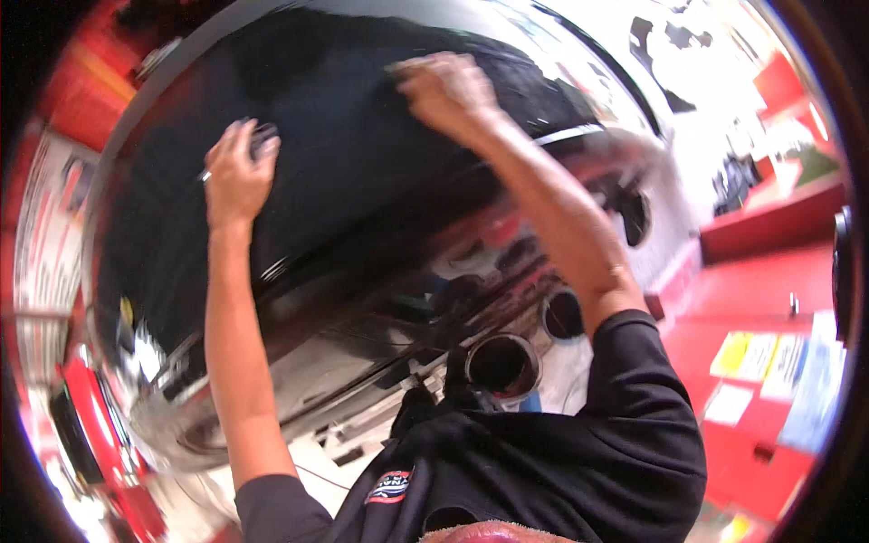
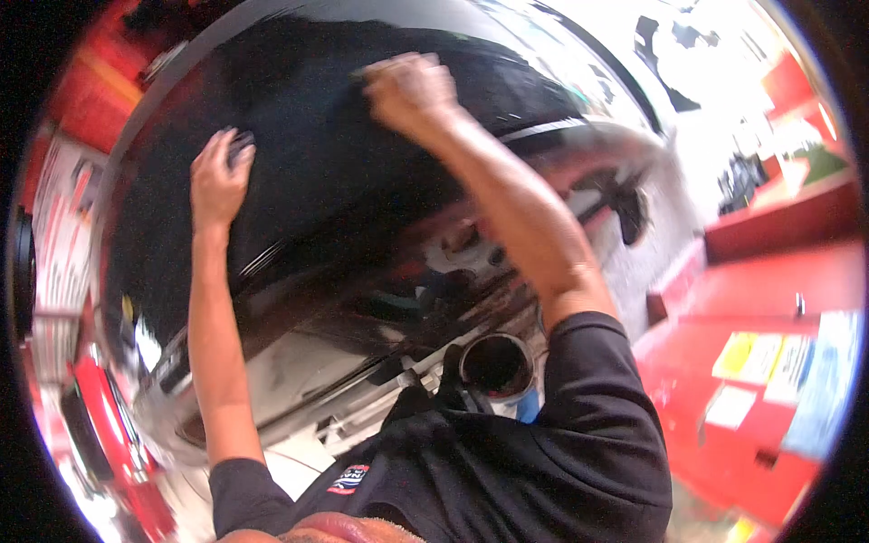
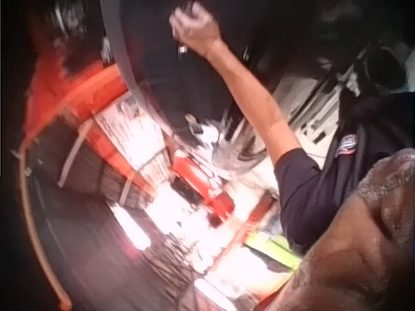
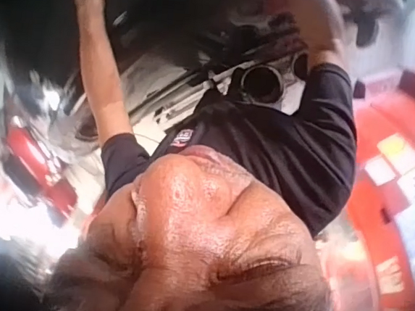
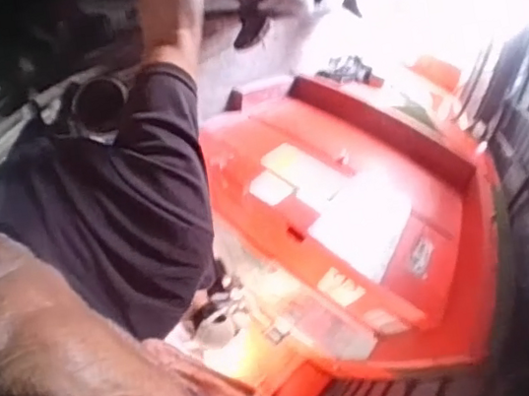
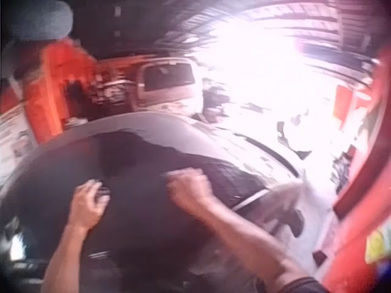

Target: Sanding the painted surface of a car with a sanding block and water.

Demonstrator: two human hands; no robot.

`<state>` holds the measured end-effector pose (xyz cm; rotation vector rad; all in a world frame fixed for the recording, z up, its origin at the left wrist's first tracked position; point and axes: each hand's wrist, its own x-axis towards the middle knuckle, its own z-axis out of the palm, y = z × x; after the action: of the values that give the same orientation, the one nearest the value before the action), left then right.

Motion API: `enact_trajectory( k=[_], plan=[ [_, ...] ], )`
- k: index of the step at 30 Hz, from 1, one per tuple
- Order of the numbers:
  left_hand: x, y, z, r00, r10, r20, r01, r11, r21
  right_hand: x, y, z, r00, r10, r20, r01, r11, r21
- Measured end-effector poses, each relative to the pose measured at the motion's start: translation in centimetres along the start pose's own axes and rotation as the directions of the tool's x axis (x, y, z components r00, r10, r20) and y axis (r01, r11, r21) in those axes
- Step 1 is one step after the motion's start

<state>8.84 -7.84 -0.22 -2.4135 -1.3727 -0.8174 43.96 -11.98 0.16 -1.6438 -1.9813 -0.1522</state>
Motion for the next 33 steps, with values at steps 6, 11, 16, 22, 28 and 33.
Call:
enact_trajectory(
  k=[6,11,16,22,28,33],
  plan=[
    [-0.6,-1.8,0.1,0.998,-0.033,0.058,0.033,0.999,-0.002,-6.2,-5.4,0.8,0.983,-0.125,-0.137,0.129,0.992,0.019],
    [0.8,-0.8,0.5,0.998,0.015,0.057,-0.014,1.0,-0.023,-5.8,14.9,-1.4,0.944,0.263,-0.201,-0.303,0.93,-0.208],
    [0.3,-1.5,0.9,0.992,-0.026,0.122,0.026,1.0,0.003,-6.2,8.6,-0.8,0.952,0.261,-0.163,-0.306,0.863,-0.403],
    [-0.2,-1.6,0.6,0.999,-0.01,0.042,0.01,1.0,-0.001,-8.8,6.9,-1.2,0.979,-0.127,-0.156,0.069,0.941,-0.331],
    [0.7,-0.9,1.1,0.994,-0.021,0.105,0.021,1.0,-0.004,-5.6,18.2,-3.8,0.836,0.513,-0.196,-0.544,0.821,-0.173],
    [-0.6,-2.3,1.1,0.995,-0.033,0.097,0.029,0.999,0.038,-9.8,5.4,-3.1,0.979,0.119,-0.163,-0.131,0.989,-0.066]
  ],
)
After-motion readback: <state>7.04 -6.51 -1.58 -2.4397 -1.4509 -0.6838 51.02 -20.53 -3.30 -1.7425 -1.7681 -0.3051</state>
